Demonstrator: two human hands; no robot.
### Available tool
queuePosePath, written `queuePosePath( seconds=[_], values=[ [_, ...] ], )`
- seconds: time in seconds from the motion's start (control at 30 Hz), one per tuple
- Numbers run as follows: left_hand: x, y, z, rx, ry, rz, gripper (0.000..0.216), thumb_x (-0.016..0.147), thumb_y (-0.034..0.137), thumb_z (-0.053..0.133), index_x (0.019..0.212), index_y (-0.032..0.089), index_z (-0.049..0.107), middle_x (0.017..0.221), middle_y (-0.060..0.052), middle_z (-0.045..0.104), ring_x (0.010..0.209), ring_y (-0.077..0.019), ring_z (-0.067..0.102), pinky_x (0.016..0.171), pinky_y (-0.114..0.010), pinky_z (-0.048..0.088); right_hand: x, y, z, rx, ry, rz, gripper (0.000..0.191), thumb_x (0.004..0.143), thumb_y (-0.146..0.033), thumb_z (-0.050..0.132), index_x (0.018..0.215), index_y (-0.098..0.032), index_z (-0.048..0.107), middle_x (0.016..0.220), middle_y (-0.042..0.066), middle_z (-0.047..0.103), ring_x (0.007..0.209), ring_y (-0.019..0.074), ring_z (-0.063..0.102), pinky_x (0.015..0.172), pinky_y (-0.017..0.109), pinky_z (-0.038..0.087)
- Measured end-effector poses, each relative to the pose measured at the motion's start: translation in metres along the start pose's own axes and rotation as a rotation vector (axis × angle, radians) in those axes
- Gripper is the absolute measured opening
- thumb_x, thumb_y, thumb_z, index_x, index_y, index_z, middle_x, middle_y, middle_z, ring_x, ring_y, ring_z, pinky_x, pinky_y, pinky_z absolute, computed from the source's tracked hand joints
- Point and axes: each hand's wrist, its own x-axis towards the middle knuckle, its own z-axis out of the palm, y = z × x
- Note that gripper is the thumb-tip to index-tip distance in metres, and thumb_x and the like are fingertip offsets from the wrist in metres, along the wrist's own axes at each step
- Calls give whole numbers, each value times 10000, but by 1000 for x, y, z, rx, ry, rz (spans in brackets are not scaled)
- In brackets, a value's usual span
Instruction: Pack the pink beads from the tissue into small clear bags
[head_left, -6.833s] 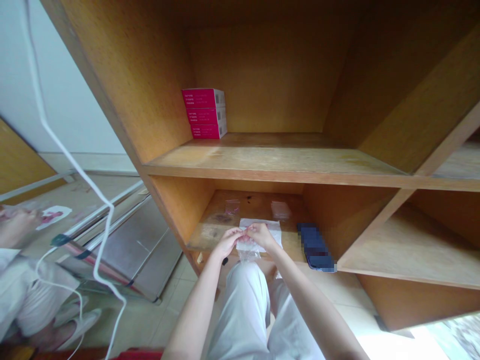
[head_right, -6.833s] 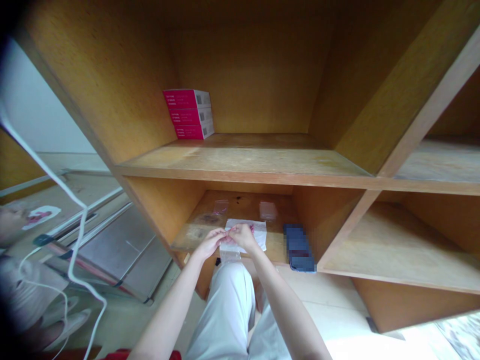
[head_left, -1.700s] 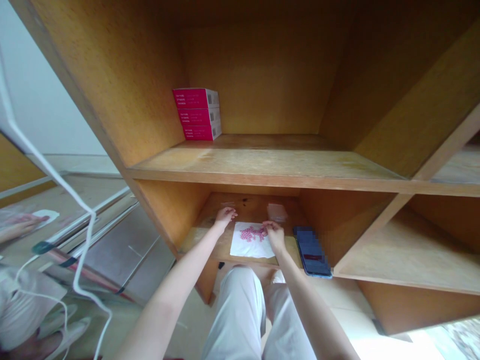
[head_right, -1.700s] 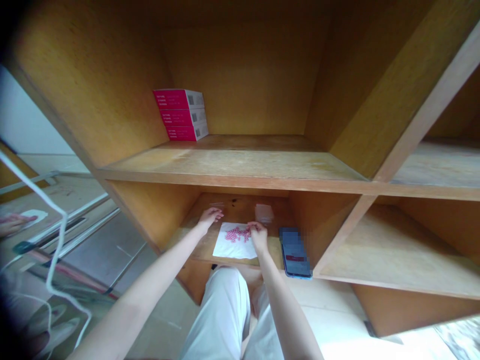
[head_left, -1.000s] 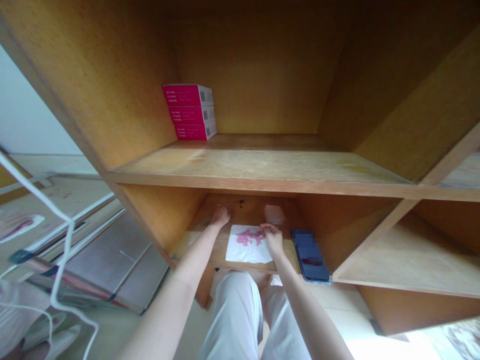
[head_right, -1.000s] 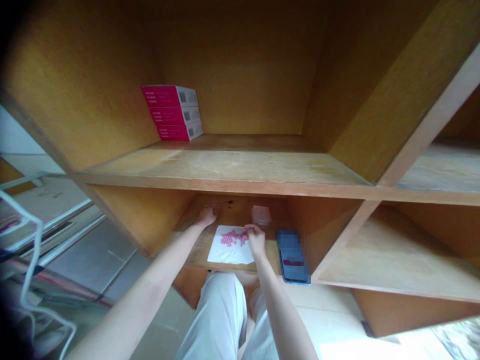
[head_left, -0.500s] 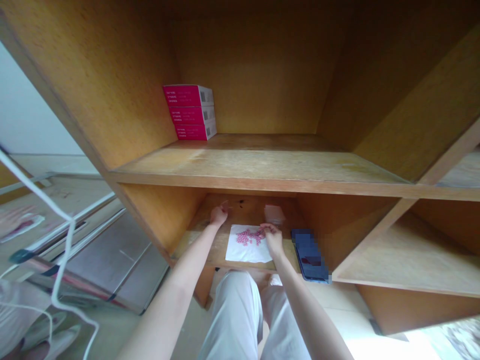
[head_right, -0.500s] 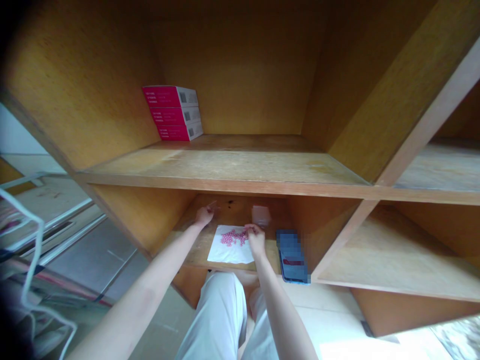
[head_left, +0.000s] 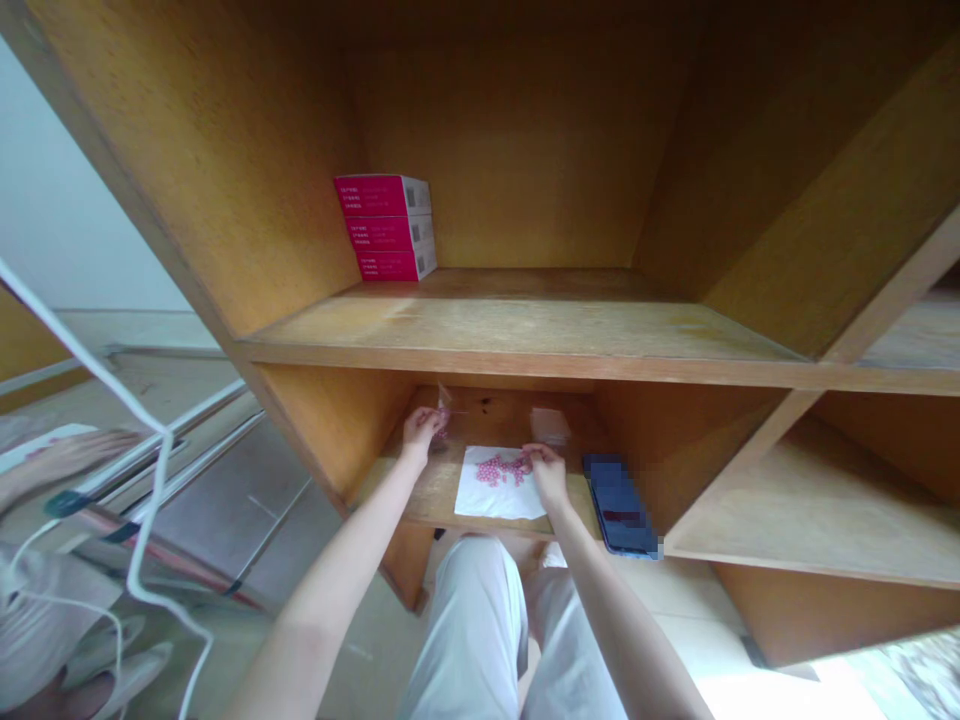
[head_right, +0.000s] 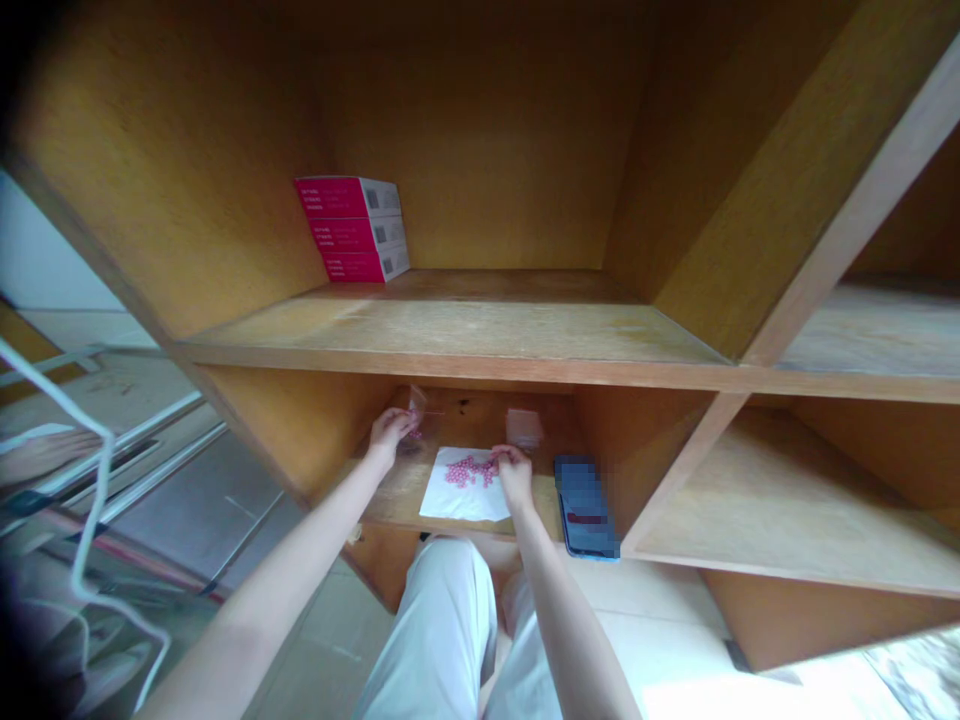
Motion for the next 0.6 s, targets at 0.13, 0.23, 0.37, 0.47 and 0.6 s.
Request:
queuePosePath(
  seconds=[0.13, 0.23, 0.37, 0.47, 0.6],
  values=[
    [-23, 11, -6, -295, -96, -149, 47, 616, 130, 513, 640, 140, 474, 647, -43, 633, 697, -185, 629, 711, -364, 486, -2, -7, 1, 37, 27, 13, 200, 634, -247, 456, 721, -131, 594, 583, 16, 595, 449, 113, 505, 455, 223, 383],
    [-36, 16, -10, -350, -104, -275, 56, 597, 86, 448, 614, 140, 447, 565, -22, 596, 586, -176, 617, 611, -338, 498, -4, -17, 4, 67, 64, 15, 184, 638, -257, 458, 710, -142, 582, 591, 10, 592, 456, 117, 511, 466, 232, 388],
    [-49, 18, -14, -375, -176, -379, 38, 604, 111, 428, 619, 142, 444, 526, -18, 566, 523, -180, 602, 497, -284, 470, -9, -35, 22, 120, 16, -15, 211, 645, -258, 453, 772, -151, 583, 723, 30, 625, 546, 120, 545, 539, 246, 421],
    [-59, 21, -13, -439, -217, -412, 33, 599, 121, 423, 607, 149, 439, 498, 2, 532, 478, -163, 573, 480, -282, 459, -15, -47, 43, 118, -87, 43, 243, 626, -251, 505, 839, -160, 580, 852, 52, 629, 721, 142, 577, 627, 247, 435],
    [-66, 25, -10, -530, -352, -456, 79, 594, 127, 419, 528, 158, 389, 457, 22, 457, 412, -116, 495, 461, -266, 439, -24, -55, 63, 145, -322, 295, 258, 644, -314, 562, 847, -156, 591, 882, 70, 627, 772, 156, 576, 600, 232, 430]
  ],
)
